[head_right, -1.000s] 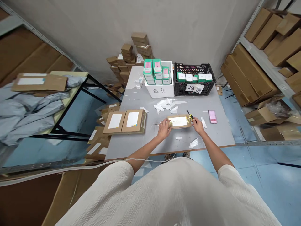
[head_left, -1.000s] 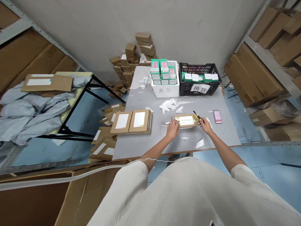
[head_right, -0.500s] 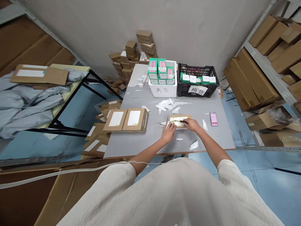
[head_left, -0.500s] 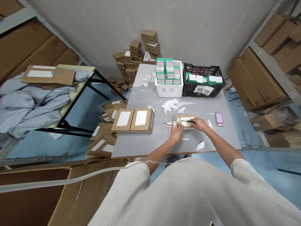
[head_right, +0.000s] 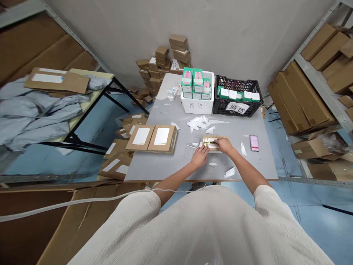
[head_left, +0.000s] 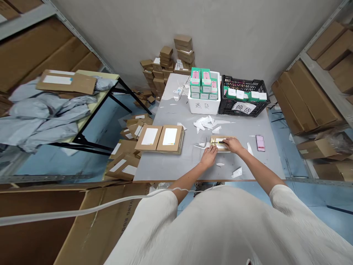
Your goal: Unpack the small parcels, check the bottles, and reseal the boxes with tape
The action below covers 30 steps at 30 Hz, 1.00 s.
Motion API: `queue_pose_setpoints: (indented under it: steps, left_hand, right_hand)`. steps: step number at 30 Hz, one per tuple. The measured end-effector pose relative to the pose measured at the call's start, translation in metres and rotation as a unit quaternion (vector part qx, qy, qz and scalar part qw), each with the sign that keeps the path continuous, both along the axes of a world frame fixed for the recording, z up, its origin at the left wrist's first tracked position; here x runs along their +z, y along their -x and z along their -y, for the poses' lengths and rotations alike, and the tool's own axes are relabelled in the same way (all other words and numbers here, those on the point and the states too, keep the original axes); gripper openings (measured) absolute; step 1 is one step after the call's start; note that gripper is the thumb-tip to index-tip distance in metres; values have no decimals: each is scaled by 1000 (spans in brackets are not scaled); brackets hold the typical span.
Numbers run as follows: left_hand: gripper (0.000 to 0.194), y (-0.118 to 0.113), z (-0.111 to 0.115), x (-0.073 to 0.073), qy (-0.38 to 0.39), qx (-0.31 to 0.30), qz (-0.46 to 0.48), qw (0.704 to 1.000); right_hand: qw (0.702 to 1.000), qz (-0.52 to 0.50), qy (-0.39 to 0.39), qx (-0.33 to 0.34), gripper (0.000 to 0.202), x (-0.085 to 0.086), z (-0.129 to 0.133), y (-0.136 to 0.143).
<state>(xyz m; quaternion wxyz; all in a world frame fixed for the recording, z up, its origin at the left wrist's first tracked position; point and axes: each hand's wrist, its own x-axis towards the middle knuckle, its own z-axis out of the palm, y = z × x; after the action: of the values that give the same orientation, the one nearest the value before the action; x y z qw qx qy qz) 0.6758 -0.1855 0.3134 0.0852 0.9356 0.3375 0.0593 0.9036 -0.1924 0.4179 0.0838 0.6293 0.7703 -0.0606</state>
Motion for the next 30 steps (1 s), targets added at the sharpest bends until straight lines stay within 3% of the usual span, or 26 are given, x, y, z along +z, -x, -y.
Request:
queue_pose_setpoints:
  steps: [9, 20, 30]
  left_hand:
    - [76, 1, -1, 4, 4, -6, -9, 1000]
    - [79, -1, 0, 2, 9, -2, -6, 1000]
    - [78, 0, 3, 7, 9, -2, -19, 1000]
  right_hand:
    - [1000, 14, 0, 16, 34, -1, -3, 1]
    - [999, 36, -25, 33, 33, -16, -5, -1]
    - [998, 50, -7, 48, 32, -7, -10, 6]
